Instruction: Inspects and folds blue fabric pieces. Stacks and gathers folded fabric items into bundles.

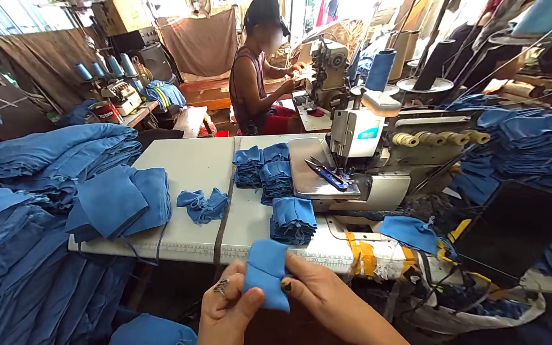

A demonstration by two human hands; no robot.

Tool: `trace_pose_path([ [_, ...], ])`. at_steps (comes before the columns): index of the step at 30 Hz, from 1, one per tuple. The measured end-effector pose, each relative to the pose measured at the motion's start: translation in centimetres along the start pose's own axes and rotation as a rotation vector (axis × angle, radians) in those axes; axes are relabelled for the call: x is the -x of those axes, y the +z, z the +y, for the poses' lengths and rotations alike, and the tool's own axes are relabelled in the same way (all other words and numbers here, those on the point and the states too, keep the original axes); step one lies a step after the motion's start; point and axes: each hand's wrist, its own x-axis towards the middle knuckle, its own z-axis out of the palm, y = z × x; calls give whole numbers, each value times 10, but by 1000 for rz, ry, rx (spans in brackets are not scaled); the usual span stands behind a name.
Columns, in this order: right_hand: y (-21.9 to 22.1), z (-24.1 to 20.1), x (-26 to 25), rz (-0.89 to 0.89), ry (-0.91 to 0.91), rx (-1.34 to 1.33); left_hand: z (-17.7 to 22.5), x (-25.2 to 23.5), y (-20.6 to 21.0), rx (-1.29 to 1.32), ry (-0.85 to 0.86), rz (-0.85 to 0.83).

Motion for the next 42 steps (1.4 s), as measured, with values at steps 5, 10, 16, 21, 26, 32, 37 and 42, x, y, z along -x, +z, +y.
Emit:
trace_pose_path([
  [5,17,9,-3,68,-216,94,1,-10,0,447,-54,314],
  [10,27,7,-6,67,-267,-22,-11,-7,-9,585,-112,115],
  [16,25,11,-5,41,-207,-68,-5,-8,-7,392,-197,240],
  [21,10,19,-9,-14,-184,-249,0,-13,1,313,-276,323],
  [26,-4,17,-10,-118,53,-891,-1,-17,9,286,-310,-80],
  [32,-16,27,-7,-318,-8,-1244,-14,-64,3,277,-160,-526],
  [37,-45,25,-18,158,105,-736,-23,-116,-6,-60,-35,-481],
  [42,-51,24,-54,689,167,-323,-43,-145,25,-406,-209,-140],
])
